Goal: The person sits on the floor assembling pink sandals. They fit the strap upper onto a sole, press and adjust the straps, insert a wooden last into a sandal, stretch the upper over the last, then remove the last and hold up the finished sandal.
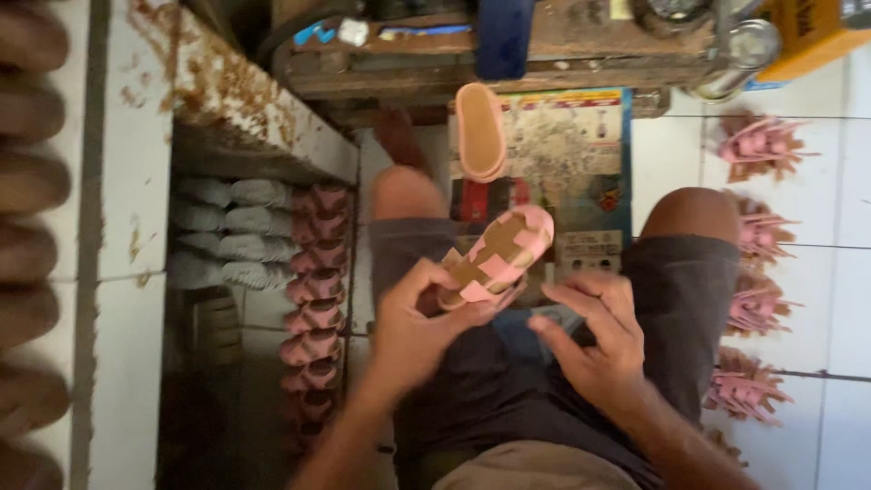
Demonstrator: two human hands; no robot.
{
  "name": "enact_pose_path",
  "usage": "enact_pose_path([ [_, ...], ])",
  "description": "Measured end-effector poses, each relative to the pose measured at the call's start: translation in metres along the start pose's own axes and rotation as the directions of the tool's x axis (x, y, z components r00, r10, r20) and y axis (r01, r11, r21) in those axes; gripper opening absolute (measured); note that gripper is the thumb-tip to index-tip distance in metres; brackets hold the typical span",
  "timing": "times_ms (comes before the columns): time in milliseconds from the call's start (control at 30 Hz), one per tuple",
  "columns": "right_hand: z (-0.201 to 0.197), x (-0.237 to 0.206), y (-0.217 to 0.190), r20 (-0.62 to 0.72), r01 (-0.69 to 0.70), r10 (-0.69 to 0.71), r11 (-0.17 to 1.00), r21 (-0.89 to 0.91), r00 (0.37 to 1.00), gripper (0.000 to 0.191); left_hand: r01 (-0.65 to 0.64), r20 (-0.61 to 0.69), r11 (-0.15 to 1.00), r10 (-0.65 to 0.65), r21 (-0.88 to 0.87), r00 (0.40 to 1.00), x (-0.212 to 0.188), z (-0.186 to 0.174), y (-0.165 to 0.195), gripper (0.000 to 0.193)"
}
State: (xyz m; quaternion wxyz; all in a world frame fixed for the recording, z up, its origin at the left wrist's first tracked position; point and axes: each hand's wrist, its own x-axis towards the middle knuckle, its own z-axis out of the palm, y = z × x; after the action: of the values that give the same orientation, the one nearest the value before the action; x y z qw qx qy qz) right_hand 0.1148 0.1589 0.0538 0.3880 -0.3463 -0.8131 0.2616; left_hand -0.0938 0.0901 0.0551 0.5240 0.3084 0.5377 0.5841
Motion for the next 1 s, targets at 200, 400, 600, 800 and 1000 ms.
enact_pose_path([
  [200,0.034,0.076,-0.010,0.399,0.165,-0.322,0.910,0.380,0.858,0.037,0.073,0.110,0.776,-0.181,0.627,0.977,0.022,-0.052,0.045,0.036],
  [400,0.041,0.105,0.007,0.621,0.051,-0.294,0.924,0.379,0.726,0.020,-0.081,0.238,0.859,-0.049,0.506,0.970,0.034,-0.051,0.029,0.023],
  [600,0.048,0.091,0.016,0.453,0.143,-0.354,0.889,0.435,0.818,0.012,-0.029,0.272,0.910,-0.093,0.413,0.958,0.038,-0.053,0.017,0.021],
  [800,0.059,0.086,0.025,0.544,0.048,-0.285,0.911,0.409,0.789,0.007,0.023,0.288,0.903,-0.161,0.430,0.944,0.038,-0.059,0.015,0.021],
  [1000,0.061,0.088,0.028,0.573,-0.065,-0.195,0.914,0.401,0.796,0.016,0.082,0.283,0.956,-0.164,0.281,0.945,0.037,-0.062,0.000,0.019],
])
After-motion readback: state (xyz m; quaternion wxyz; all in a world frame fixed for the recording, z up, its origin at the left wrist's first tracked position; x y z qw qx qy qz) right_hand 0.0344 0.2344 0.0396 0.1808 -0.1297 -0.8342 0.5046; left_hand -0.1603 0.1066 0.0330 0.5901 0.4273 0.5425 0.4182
